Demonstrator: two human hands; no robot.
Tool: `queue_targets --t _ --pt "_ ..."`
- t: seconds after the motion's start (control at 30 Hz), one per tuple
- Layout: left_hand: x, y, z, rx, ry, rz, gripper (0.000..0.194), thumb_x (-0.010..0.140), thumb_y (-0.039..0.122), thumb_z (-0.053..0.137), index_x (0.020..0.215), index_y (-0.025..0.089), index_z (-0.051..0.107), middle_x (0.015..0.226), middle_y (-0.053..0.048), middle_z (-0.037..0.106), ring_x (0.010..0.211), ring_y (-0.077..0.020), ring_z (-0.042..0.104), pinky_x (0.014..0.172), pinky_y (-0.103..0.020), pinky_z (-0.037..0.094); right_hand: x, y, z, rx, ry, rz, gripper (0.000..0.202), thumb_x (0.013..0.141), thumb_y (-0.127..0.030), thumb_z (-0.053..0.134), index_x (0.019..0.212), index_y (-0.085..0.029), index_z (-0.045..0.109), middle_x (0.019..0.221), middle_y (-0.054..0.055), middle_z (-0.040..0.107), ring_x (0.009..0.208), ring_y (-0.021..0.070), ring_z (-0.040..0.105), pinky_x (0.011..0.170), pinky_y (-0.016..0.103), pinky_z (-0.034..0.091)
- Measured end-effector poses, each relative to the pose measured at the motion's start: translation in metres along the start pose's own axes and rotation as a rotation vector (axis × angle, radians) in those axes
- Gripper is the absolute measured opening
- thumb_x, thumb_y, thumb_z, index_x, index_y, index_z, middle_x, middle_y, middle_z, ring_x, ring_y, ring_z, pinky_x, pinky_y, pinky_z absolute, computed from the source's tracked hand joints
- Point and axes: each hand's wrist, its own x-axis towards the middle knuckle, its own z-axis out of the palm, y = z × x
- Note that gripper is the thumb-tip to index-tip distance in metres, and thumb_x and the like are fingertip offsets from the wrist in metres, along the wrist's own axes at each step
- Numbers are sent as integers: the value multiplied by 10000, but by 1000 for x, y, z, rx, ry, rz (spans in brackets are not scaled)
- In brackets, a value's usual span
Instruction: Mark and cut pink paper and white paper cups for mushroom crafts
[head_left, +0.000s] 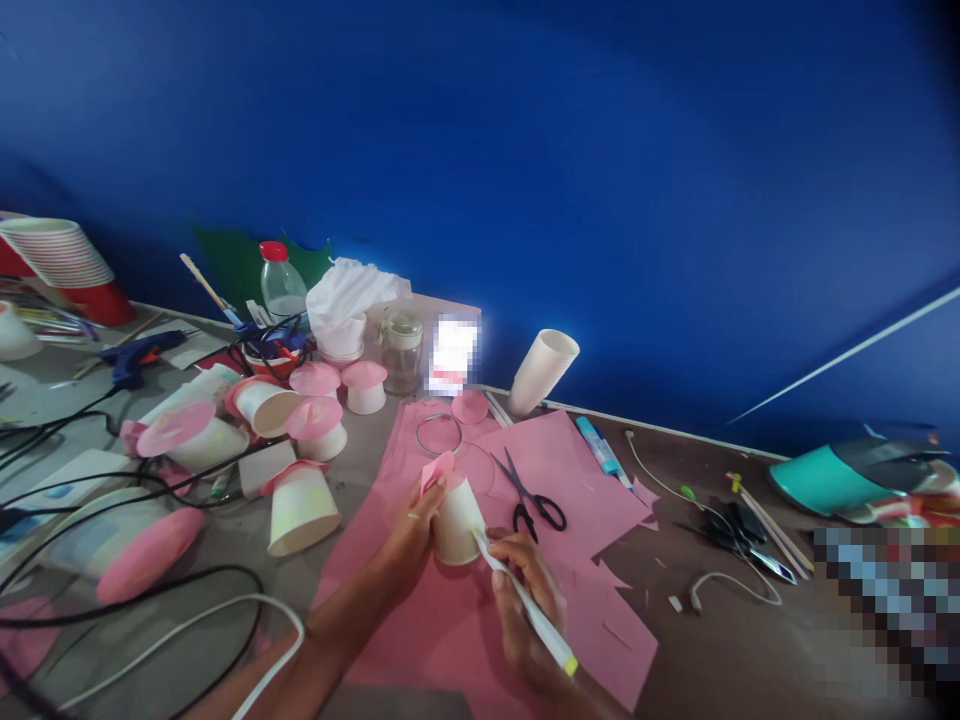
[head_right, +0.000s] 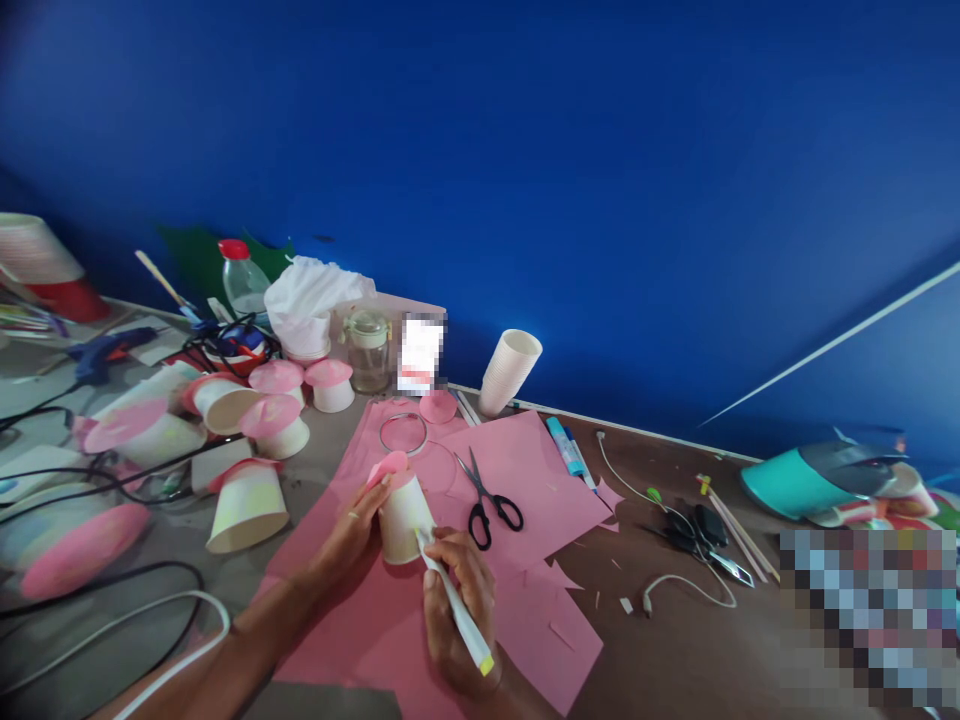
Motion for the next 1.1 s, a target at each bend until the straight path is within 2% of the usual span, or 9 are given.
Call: queue_targets --t 0.3,0.5,0.6,0.77,0.9,1.0,1.1 --pt "-4 3 3 28 22 4 325 740 453 791 863 179 667 684 9 632 628 -152 535 593 -265 434 -1 1 0 -8 -37 -37 192 912 -176 516 1035 -245 645 886 46 702 890 250 726 730 356 603" --pt "-7 6 5 44 25 3 315 733 453 782 863 186 677 673 26 633 627 -150 547 588 -256 410 -7 6 0 1 -65 -47 189 934 -189 515 1065 -235 643 936 60 704 977 251 716 792 360 600" --pt "-6 5 4 33 19 2 325 735 462 788 853 184 666 673 23 630 615 -142 540 586 -252 418 -6 6 0 4 -56 -31 170 950 -210 511 1060 -232 638 920 50 694 958 235 713 789 353 602" --pt "-4 4 4 29 46 0 451 651 490 846 910 167 667 694 18 639 620 -135 545 579 -241 441 -2 3 0 -14 -35 -20 161 968 -228 504 1046 -248 643 899 52 696 913 226 709 756 339 608" --pt "-2 3 3 11 30 5 379 705 460 822 906 170 681 708 9 661 633 -140 563 583 -238 449 -4 4 1 5 10 5 152 972 -256 504 1025 -245 645 920 57 694 909 246 713 732 360 612" --pt "0 0 0 -8 11 6 350 729 464 804 895 177 693 720 3 682 651 -150 593 606 -242 464 -5 2 2 34 -16 -52 170 940 -222 508 1048 -245 638 915 54 695 916 270 715 753 405 617" --pt "0 -1 0 10 30 -2 366 707 493 811 844 176 689 648 20 651 582 -136 568 554 -240 434 -1 -6 3 46 -75 -136 219 889 -168 523 1063 -247 630 855 43 698 839 268 719 780 452 616"
